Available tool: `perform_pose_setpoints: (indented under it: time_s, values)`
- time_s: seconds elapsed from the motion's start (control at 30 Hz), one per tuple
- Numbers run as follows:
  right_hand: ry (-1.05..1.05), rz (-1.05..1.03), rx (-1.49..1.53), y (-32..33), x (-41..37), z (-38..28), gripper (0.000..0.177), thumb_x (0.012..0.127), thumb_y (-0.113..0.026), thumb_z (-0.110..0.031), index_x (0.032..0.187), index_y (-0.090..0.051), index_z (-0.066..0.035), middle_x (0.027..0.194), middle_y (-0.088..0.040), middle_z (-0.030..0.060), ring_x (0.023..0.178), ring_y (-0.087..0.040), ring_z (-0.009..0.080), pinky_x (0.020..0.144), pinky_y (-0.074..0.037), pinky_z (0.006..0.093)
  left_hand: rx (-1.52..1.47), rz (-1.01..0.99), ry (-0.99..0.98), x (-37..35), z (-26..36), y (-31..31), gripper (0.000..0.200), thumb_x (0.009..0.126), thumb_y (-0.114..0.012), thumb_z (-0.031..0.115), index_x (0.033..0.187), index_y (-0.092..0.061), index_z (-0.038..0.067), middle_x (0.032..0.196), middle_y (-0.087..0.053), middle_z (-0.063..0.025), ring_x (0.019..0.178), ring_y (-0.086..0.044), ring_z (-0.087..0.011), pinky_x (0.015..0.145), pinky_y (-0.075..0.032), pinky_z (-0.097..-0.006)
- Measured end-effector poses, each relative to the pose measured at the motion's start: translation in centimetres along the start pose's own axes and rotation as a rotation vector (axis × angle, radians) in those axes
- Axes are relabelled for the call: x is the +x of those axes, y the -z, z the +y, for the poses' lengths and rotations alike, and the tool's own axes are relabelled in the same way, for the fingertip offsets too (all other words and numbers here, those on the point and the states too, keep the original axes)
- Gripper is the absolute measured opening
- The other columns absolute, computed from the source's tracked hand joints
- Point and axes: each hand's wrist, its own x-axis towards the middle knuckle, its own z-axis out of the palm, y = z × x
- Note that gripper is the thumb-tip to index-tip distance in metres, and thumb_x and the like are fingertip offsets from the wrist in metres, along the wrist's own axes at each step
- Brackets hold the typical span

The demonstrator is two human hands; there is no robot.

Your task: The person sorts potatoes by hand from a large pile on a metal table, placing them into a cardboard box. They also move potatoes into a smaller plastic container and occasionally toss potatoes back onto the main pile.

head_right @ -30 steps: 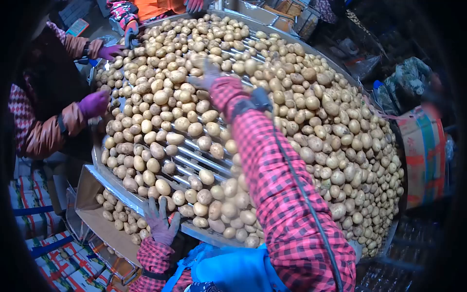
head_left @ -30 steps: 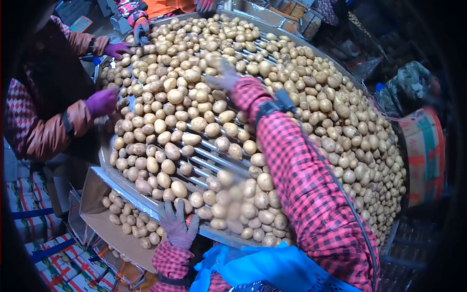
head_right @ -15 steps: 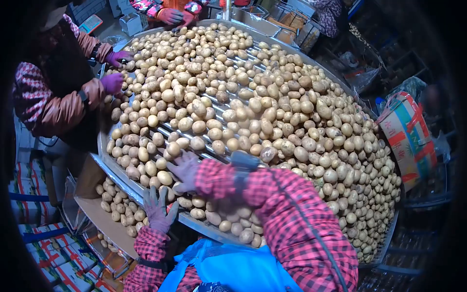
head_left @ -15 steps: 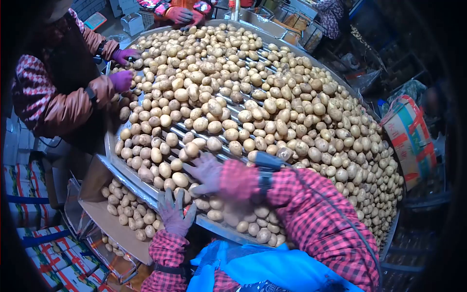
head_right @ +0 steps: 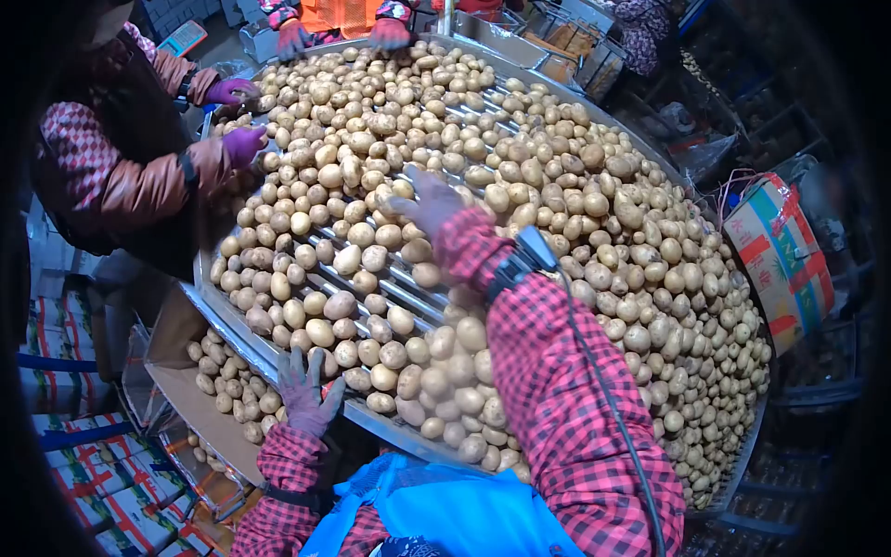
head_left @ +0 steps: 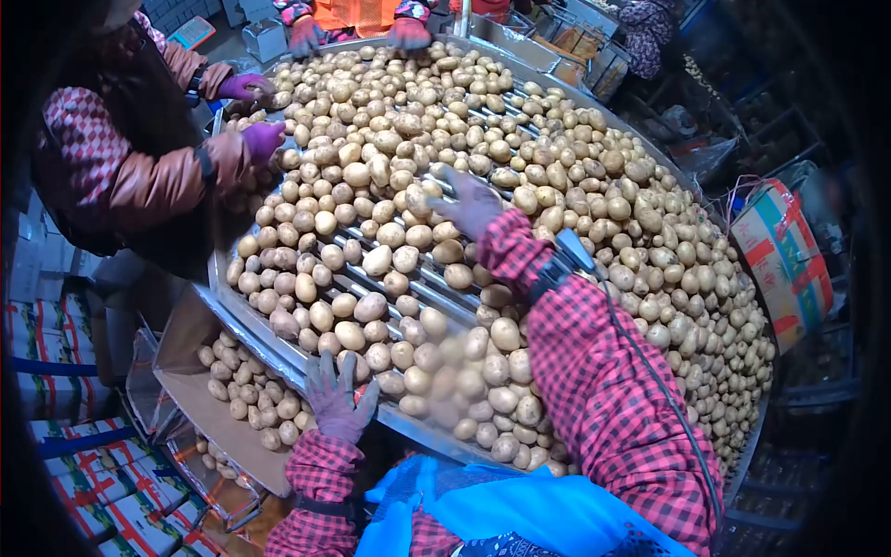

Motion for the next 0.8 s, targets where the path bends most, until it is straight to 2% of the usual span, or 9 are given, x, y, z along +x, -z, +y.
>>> perform_pose_setpoints:
  time_s: [0.1, 0.23, 0.3, 0.43, 0.53, 0.63, 0.7, 0.77, 0.8]
  values:
    - [0.002, -0.206, -0.103, -4.4, 3.7, -2.0, 0.066, 0.078, -0.07, -0.042, 0.129, -0.048, -0.007, 0.125, -0.053, 0.0229, 0.117, -0.053, 0.0358, 0.098, -0.043, 0.0431, 0.016, 0.016, 0.002, 0.1, 0.2, 0.0, 0.067, 0.077, -0.069, 0.047, 0.134, -0.047, 0.02, 0.145, -0.031, -0.0166, 0.133, -0.026, -0.0456, 0.104, -0.025, -0.0606]
    - [-0.142, -0.239, -0.243, -7.3, 5.4, -1.7, 0.054, 0.072, -0.073, -0.039, 0.119, -0.058, -0.017, 0.117, -0.056, 0.0214, 0.114, -0.055, 0.0335, 0.099, -0.044, 0.0416, 0.013, -0.021, 0.001, 0.2, 0.3, 0.5, 0.07, 0.077, -0.071, 0.043, 0.136, -0.044, 0.018, 0.145, -0.029, -0.0187, 0.131, -0.027, -0.046, 0.104, -0.026, -0.0579]
    - [-0.293, -0.237, 0.024, -6.3, 7.0, -1.9, 0.045, 0.072, -0.071, -0.03, 0.113, -0.061, -0.015, 0.112, -0.06, 0.0204, 0.103, -0.062, 0.0334, 0.09, -0.049, 0.041, 0.008, -0.009, -0.003, 0.3, 0.4, 0.4, 0.067, 0.076, -0.07, 0.046, 0.132, -0.047, 0.019, 0.142, -0.033, -0.0184, 0.129, -0.029, -0.0462, 0.101, -0.027, -0.06]
    - [-0.293, 0.031, 0.115, -6.4, 9.1, -3.2, 0.054, 0.079, -0.066, -0.03, 0.126, -0.052, -0.007, 0.122, -0.057, 0.0229, 0.114, -0.057, 0.0342, 0.098, -0.044, 0.0397, -0.012, 0.028, -0.017, 0.6, 0.6, 0.8, 0.064, 0.074, -0.071, 0.043, 0.129, -0.047, 0.017, 0.138, -0.035, -0.0181, 0.127, -0.03, -0.0455, 0.1, -0.028, -0.0587]
    - [-0.331, -0.184, -0.084, -6.7, 11.4, -5.6, 0.074, 0.078, -0.066, -0.051, 0.13, -0.051, -0.002, 0.131, -0.051, 0.0263, 0.122, -0.051, 0.0359, 0.102, -0.041, 0.0386, -0.033, 0.034, -0.019, 0.8, 0.9, 1.2, 0.063, 0.073, -0.071, 0.041, 0.127, -0.048, 0.017, 0.135, -0.036, -0.0177, 0.126, -0.031, -0.045, 0.099, -0.029, -0.0585]
    - [-0.391, -0.166, -0.125, -7.9, 12.4, -5.4, 0.077, 0.077, -0.067, -0.053, 0.132, -0.05, -0.002, 0.132, -0.051, 0.0245, 0.121, -0.051, 0.0364, 0.103, -0.041, 0.0389, -0.053, -0.014, -0.019, 0.6, 0.6, 1.1, 0.066, 0.077, -0.07, 0.043, 0.133, -0.047, 0.016, 0.144, -0.028, -0.0183, 0.131, -0.025, -0.0455, 0.104, -0.025, -0.0581]
    - [-0.373, -0.144, -0.182, -7.9, 12.8, -4.6, 0.071, 0.075, -0.068, -0.054, 0.125, -0.057, -0.004, 0.124, -0.058, 0.0217, 0.116, -0.056, 0.0358, 0.1, -0.043, 0.0416, -0.057, -0.021, -0.008, 0.4, 0.6, 1.1, 0.066, 0.078, -0.07, 0.043, 0.134, -0.047, 0.017, 0.145, -0.028, -0.0181, 0.131, -0.024, -0.0463, 0.104, -0.024, -0.0583]
    - [-0.159, -0.277, -0.092, -7.1, 13.0, -2.9, 0.062, 0.073, -0.071, -0.052, 0.114, -0.066, -0.006, 0.11, -0.066, 0.0171, 0.107, -0.062, 0.029, 0.093, -0.047, 0.0401, -0.061, -0.045, 0.015, 0.4, 0.6, 1.2, 0.066, 0.078, -0.069, 0.044, 0.134, -0.047, 0.018, 0.145, -0.028, -0.0176, 0.132, -0.023, -0.0465, 0.105, -0.024, -0.0584]
    - [-0.225, -0.327, 0.165, -7.2, 12.3, -2.0, 0.052, 0.074, -0.074, -0.047, 0.106, -0.071, -0.007, 0.1, -0.069, 0.0143, 0.095, -0.065, 0.0212, 0.083, -0.05, 0.0341, -0.065, -0.032, 0.026, 0.3, 0.6, 1.1, 0.066, 0.078, -0.069, 0.044, 0.134, -0.047, 0.018, 0.145, -0.028, -0.0176, 0.132, -0.023, -0.0465, 0.105, -0.024, -0.0584]
